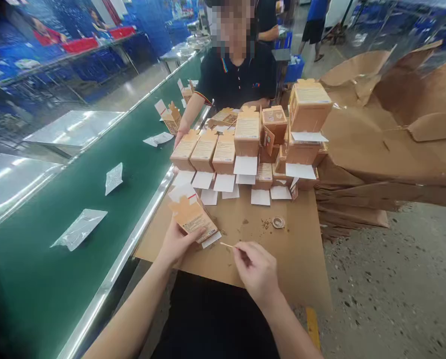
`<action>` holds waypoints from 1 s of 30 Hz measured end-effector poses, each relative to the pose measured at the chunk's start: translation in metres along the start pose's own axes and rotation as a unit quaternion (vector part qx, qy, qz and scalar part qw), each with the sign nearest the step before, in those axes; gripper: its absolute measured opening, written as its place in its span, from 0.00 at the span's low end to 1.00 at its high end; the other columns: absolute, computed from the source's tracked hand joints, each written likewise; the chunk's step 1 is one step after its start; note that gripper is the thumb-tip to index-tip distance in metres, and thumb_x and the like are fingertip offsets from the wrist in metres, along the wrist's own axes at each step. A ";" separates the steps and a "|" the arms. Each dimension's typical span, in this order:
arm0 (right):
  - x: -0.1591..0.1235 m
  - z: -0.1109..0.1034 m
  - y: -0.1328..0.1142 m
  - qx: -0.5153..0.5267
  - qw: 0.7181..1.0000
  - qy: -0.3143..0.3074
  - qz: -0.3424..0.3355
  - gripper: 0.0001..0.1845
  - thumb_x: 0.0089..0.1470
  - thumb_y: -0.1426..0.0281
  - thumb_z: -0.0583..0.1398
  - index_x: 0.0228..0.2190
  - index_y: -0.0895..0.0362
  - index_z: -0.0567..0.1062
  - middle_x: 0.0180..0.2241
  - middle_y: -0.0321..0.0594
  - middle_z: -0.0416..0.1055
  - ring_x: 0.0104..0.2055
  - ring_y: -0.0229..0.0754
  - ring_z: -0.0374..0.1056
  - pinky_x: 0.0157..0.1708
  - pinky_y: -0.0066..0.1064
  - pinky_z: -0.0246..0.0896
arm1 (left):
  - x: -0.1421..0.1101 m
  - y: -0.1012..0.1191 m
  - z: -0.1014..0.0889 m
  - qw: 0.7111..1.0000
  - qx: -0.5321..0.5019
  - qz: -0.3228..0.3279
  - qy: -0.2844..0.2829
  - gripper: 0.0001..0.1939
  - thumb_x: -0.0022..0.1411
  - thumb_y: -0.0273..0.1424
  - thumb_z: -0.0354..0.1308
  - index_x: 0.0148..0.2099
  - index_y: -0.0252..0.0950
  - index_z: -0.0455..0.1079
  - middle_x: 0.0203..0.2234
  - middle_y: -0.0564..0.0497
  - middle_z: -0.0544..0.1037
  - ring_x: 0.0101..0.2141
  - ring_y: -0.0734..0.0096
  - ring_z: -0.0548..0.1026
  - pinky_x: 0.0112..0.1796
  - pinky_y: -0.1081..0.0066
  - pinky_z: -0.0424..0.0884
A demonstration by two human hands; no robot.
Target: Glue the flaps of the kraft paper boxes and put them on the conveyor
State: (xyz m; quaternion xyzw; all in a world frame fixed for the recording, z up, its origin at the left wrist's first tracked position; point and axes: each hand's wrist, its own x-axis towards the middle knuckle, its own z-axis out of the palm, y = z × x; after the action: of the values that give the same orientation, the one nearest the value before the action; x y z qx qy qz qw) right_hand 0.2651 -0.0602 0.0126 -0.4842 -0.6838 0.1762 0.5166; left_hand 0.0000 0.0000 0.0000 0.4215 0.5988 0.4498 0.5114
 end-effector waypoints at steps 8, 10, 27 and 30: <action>0.004 0.051 0.013 -0.021 0.999 -0.048 -0.011 0.18 0.80 0.72 0.60 0.37 0.52 0.86 0.28 0.36 0.79 0.27 0.38 0.74 0.32 0.27 0.74 | 0.004 0.014 0.003 1.000 -0.015 0.003 -0.004 0.46 0.50 0.51 0.90 0.63 0.43 0.74 0.54 0.42 0.90 0.56 0.41 0.91 0.58 0.46 0.88; 0.005 0.051 0.015 -0.025 0.998 -0.051 -0.014 0.19 0.81 0.71 0.60 0.36 0.52 0.85 0.27 0.36 0.78 0.27 0.38 0.74 0.32 0.27 0.73 | 0.005 0.016 0.005 1.000 -0.020 0.003 -0.008 0.46 0.49 0.52 0.90 0.62 0.43 0.74 0.54 0.42 0.90 0.56 0.42 0.91 0.57 0.47 0.88; -0.013 -0.026 -0.001 -0.020 0.999 0.021 0.035 0.12 0.76 0.76 0.66 0.39 0.51 0.84 0.30 0.34 0.82 0.27 0.37 0.75 0.30 0.26 0.76 | -0.017 0.009 0.001 0.987 0.151 0.049 -0.032 0.35 0.51 0.46 0.85 0.57 0.43 0.77 0.52 0.39 0.92 0.54 0.36 0.91 0.57 0.39 0.88; -0.012 -0.028 -0.001 -0.023 0.999 0.030 0.036 0.12 0.76 0.77 0.66 0.39 0.51 0.84 0.31 0.34 0.82 0.27 0.37 0.75 0.29 0.26 0.75 | -0.018 0.012 0.003 0.986 0.157 0.052 -0.031 0.35 0.51 0.43 0.85 0.57 0.42 0.78 0.51 0.38 0.92 0.53 0.35 0.92 0.55 0.39 0.89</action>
State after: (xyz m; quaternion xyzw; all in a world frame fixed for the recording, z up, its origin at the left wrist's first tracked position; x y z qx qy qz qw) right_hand 0.2893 -0.0776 0.0182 -0.5250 -0.6542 0.1643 0.5191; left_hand 0.0053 -0.0139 0.0155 0.5412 0.6226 0.3630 0.4333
